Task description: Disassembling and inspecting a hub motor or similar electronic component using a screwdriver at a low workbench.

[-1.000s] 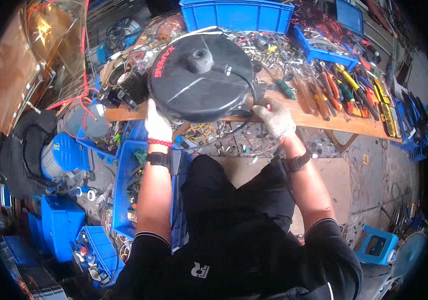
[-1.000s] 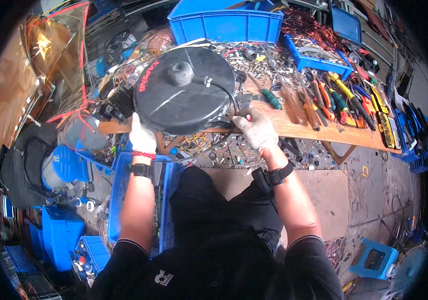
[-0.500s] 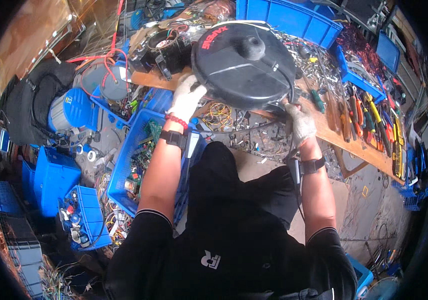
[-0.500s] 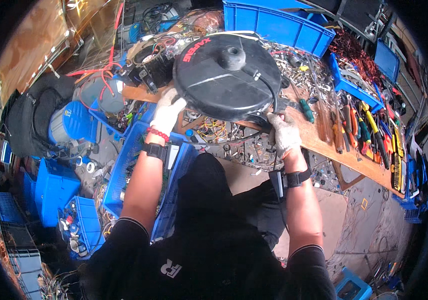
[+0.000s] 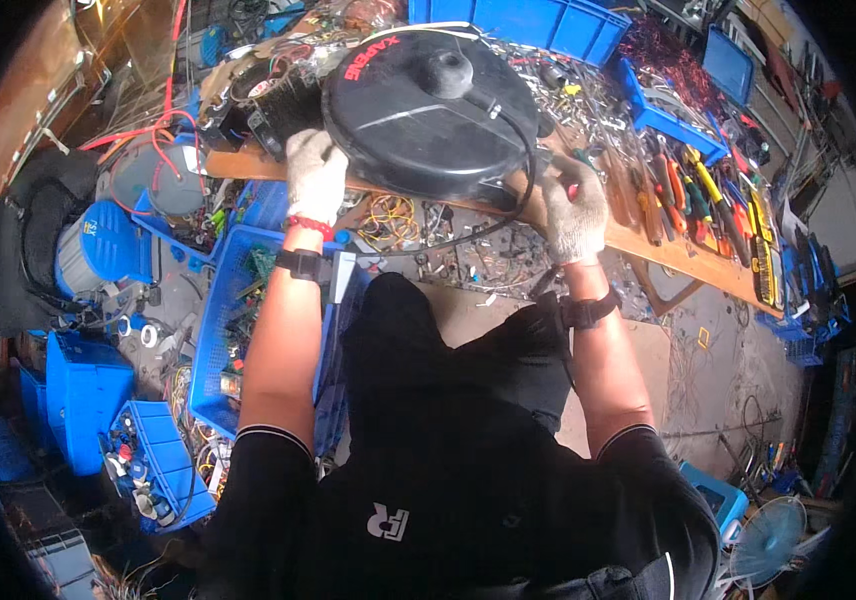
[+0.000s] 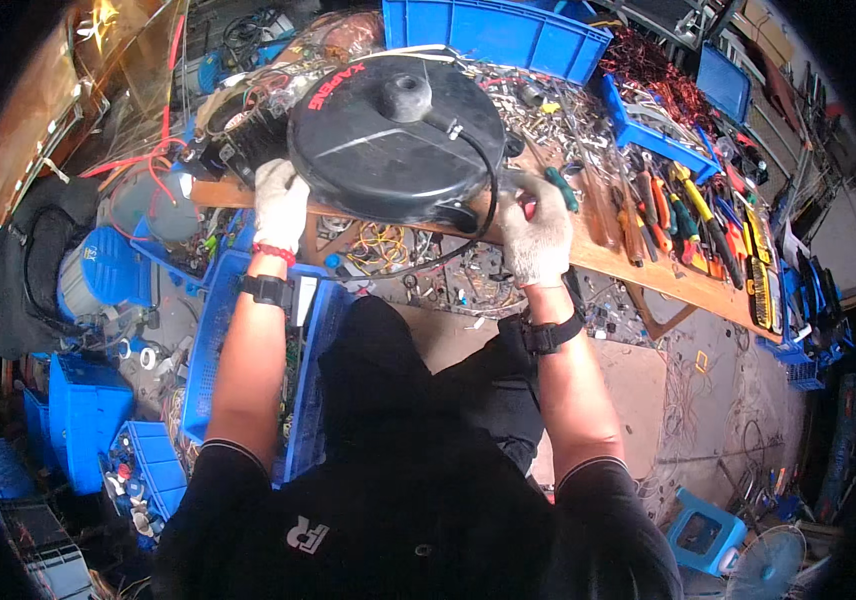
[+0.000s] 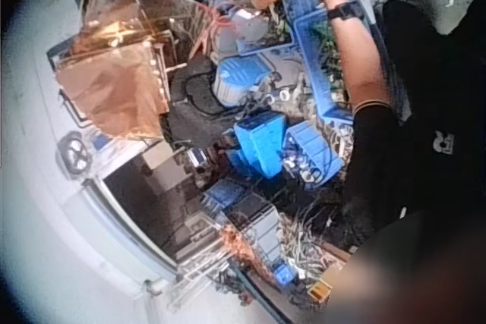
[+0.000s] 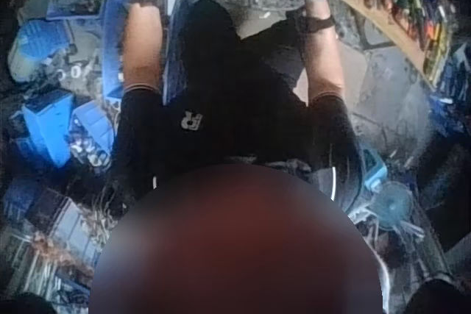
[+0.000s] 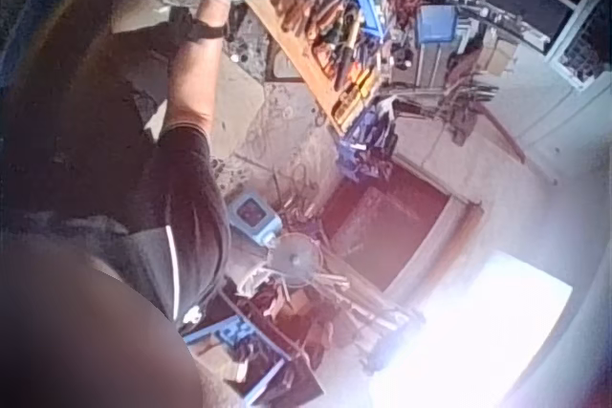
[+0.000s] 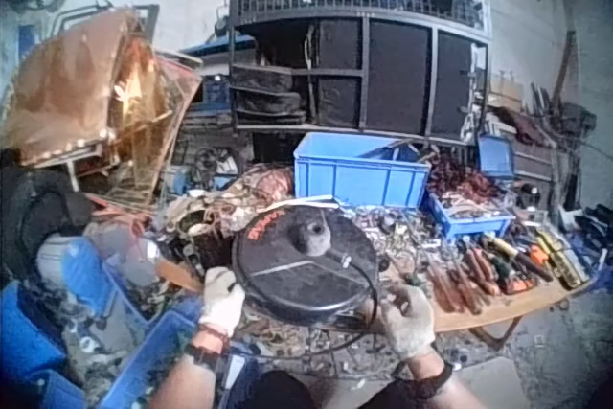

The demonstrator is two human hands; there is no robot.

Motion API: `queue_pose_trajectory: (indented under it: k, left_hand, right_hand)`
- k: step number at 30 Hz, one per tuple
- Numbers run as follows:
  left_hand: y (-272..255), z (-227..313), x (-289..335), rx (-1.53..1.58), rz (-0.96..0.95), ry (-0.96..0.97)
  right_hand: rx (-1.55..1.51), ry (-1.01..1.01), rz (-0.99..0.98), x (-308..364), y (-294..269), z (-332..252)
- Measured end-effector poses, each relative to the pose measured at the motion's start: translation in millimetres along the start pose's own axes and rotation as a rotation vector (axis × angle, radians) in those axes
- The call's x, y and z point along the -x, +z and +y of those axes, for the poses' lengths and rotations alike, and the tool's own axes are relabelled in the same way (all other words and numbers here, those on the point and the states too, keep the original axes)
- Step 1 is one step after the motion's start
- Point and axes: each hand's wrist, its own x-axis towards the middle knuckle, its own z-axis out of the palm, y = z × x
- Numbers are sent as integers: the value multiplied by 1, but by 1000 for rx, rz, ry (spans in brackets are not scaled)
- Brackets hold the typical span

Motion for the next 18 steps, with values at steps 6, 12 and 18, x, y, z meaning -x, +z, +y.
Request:
queue_pose_trajectory:
  k: [6, 12, 18]
  left_hand:
    - [7, -5, -12, 184, -153, -225]
    - [29, -1, 2, 479, -17, -304]
    - [40, 37, 54, 1602, 26, -744]
  right_hand:
    - [157, -105, -443, -3, -12, -20]
    - [345, 30, -618, 5, 0, -30]
    - [247, 96, -537, 12, 11, -22]
